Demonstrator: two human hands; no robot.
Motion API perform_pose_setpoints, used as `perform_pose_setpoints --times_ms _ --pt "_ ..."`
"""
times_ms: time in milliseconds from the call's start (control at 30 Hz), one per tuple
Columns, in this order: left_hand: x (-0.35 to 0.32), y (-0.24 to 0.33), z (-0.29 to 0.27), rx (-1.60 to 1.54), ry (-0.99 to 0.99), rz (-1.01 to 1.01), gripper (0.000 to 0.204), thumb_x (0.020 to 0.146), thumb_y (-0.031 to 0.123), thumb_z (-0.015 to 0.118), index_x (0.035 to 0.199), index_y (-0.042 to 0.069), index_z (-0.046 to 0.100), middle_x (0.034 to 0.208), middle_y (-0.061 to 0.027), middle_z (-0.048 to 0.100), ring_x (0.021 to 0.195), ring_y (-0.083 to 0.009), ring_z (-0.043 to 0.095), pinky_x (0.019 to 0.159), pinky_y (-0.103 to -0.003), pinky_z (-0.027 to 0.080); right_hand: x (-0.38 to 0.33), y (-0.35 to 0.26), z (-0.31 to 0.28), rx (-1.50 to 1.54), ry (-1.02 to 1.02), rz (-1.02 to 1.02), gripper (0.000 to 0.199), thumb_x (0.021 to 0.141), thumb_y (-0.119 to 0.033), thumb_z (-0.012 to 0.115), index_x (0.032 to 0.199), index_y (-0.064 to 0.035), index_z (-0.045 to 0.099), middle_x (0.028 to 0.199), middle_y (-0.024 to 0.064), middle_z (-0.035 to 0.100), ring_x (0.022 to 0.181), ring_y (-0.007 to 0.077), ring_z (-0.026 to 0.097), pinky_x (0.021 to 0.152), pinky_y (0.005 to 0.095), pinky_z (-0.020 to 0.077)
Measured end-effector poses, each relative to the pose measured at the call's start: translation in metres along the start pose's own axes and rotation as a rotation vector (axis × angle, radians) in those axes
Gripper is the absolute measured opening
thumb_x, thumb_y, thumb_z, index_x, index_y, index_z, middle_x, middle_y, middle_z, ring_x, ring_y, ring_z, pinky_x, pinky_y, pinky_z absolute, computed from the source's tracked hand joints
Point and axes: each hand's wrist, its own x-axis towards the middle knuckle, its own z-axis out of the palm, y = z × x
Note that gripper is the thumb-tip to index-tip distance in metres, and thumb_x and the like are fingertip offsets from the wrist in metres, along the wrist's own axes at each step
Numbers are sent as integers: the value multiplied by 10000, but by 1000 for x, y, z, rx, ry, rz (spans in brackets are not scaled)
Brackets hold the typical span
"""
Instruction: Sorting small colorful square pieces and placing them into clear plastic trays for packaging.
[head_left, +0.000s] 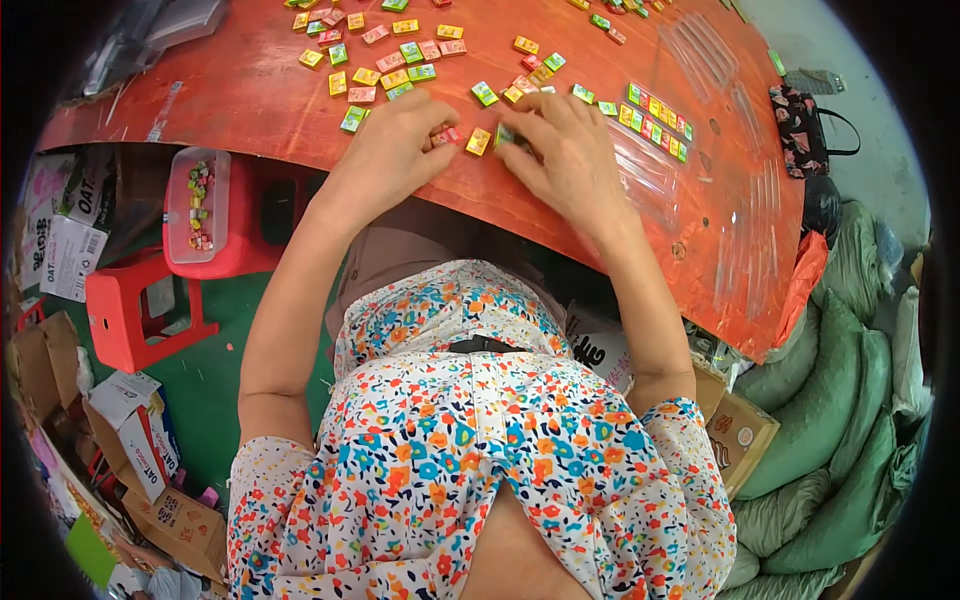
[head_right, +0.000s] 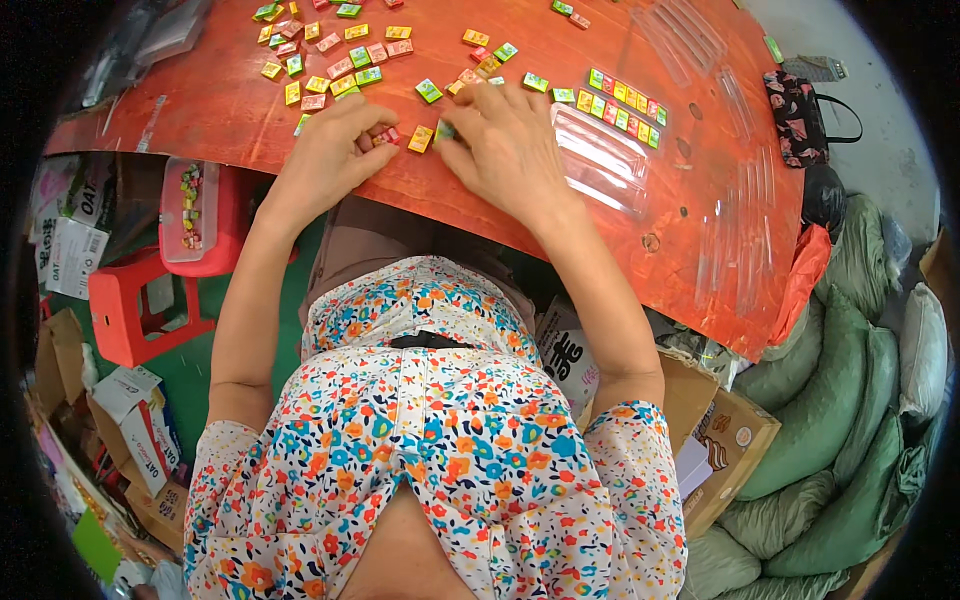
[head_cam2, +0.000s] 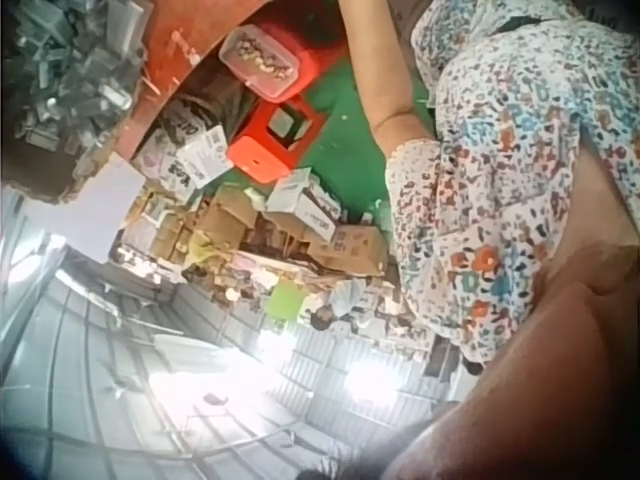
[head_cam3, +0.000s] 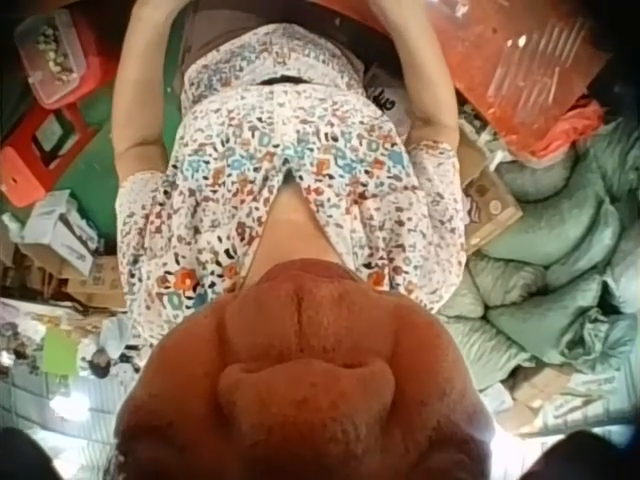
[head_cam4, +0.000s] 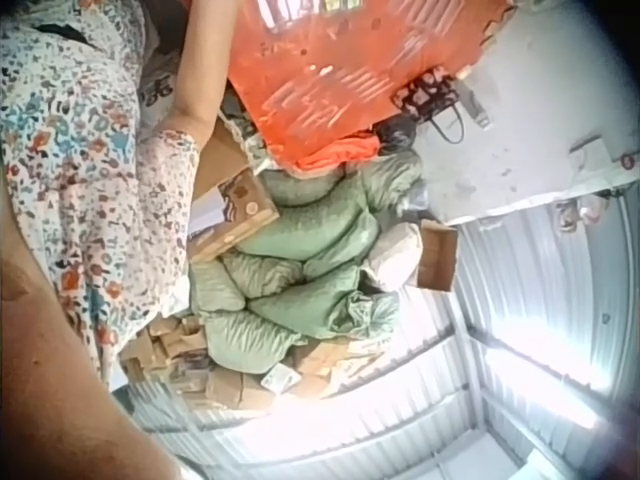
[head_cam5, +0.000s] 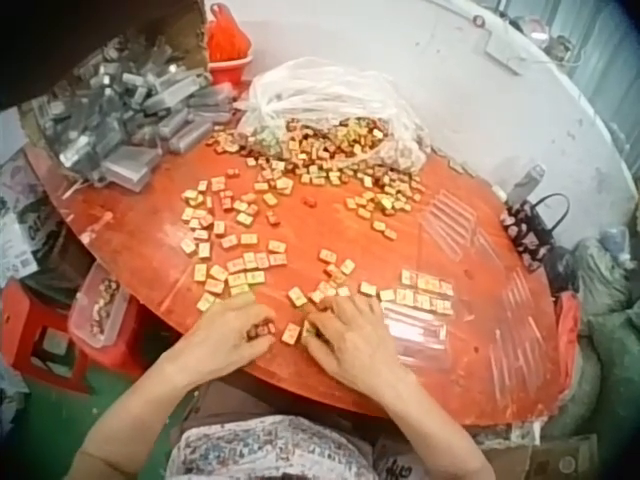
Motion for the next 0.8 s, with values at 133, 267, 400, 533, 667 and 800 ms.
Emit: perform_pose_setpoints --times_ms 133,267,400,533,667,800 --pt "5 -4 5 2 -56 40 228 799 148 713 933 -22 638 833 -157 586 750 -298 624 679 -401 508 -8 -13 2 -74 5 5 281 785 -234 733 1003 -62 690 1024 55 618 970 250 559 830 406 429" --pt "2 -8 11 178 -56 13 347 763 255 768 943 -7 627 856 -143 586 758 -326 620 676 -412 505 -13 -9 12 74 16 39 308 783 -244 738 1030 -67 694 1041 54 619 977 258 555 844 398 426" --pt "-9 0 16 334 79 65 458 735 321 780 1050 36 609 943 -116 571 810 -321 620 698 -421 508 -10 4 0 142 53 46 285 802 -225 725 1022 -47 691 1028 72 635 976 285 573 843 398 443" --pt "-7 9 17 299 121 152 478 740 322 774 1099 58 600 994 -101 556 877 -298 616 713 -414 515 -6 32 -15 192 7 178 248 839 -200 701 1031 -43 692 970 91 654 909 284 620 770 377 490" --pt "-2 5 28 320 82 172 434 755 283 767 1095 63 610 1001 -94 558 911 -288 612 722 -411 524 -8 29 -22 189 -97 211 224 866 -199 674 1045 -66 696 955 96 654 873 263 634 732 365 509" --pt "0 7 39 305 36 105 321 784 238 739 1031 61 637 981 -101 561 884 -300 623 721 -411 530 -6 22 -16 52 -90 189 239 859 -213 670 1055 -79 699 974 101 657 908 287 630 776 395 509"
